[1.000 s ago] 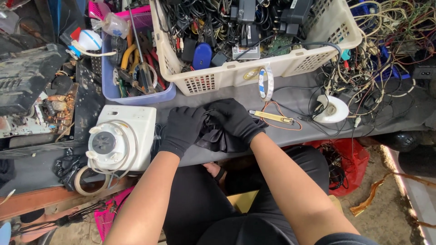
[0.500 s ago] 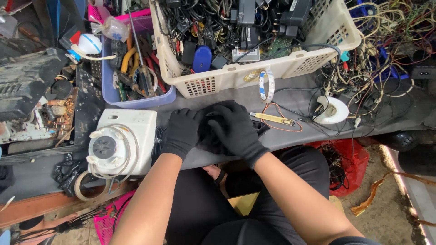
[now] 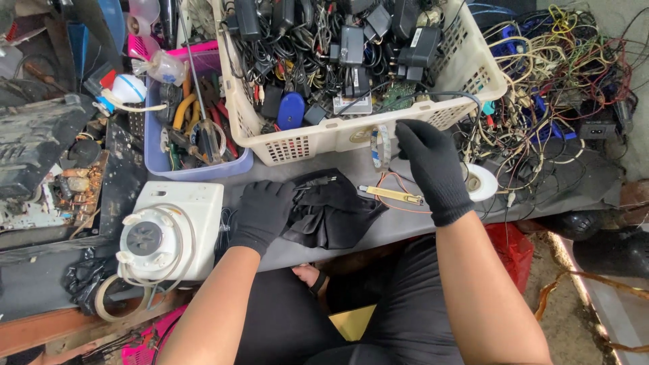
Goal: Applying masking tape to an electronic component and trimming the excess tape for a clean finish.
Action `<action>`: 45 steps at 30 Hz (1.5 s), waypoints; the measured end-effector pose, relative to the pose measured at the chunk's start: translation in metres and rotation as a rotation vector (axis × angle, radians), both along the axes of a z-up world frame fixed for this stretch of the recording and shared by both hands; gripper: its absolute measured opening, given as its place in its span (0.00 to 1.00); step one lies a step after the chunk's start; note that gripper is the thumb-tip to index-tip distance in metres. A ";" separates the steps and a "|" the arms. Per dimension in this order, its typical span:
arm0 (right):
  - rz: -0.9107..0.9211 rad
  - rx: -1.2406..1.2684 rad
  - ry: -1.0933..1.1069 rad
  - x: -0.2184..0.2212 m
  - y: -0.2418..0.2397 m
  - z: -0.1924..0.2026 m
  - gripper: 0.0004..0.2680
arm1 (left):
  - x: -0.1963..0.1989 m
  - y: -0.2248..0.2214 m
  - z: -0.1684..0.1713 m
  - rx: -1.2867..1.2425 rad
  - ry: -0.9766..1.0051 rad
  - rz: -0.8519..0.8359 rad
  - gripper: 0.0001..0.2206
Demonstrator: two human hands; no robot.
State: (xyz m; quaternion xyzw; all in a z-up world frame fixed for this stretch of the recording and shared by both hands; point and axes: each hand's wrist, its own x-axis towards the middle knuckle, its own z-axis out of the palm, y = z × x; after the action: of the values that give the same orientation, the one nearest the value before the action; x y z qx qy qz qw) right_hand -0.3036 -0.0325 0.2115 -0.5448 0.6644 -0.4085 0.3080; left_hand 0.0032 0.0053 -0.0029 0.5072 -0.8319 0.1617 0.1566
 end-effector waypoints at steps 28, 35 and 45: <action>-0.074 0.252 -0.305 0.007 -0.026 -0.003 0.10 | -0.003 0.003 0.010 0.149 -0.053 0.092 0.15; -0.041 0.210 -0.301 0.007 -0.031 -0.003 0.09 | -0.003 0.001 0.012 0.140 -0.032 0.076 0.15; -0.073 0.161 -0.291 0.025 -0.002 0.032 0.07 | -0.002 -0.001 0.008 0.098 -0.015 0.073 0.12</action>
State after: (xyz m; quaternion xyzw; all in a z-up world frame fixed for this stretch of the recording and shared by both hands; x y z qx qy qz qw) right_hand -0.2786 -0.0347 0.2433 -0.4290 0.6627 -0.4396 0.4283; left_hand 0.0010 0.0040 0.0046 0.5432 -0.8208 0.1303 0.1196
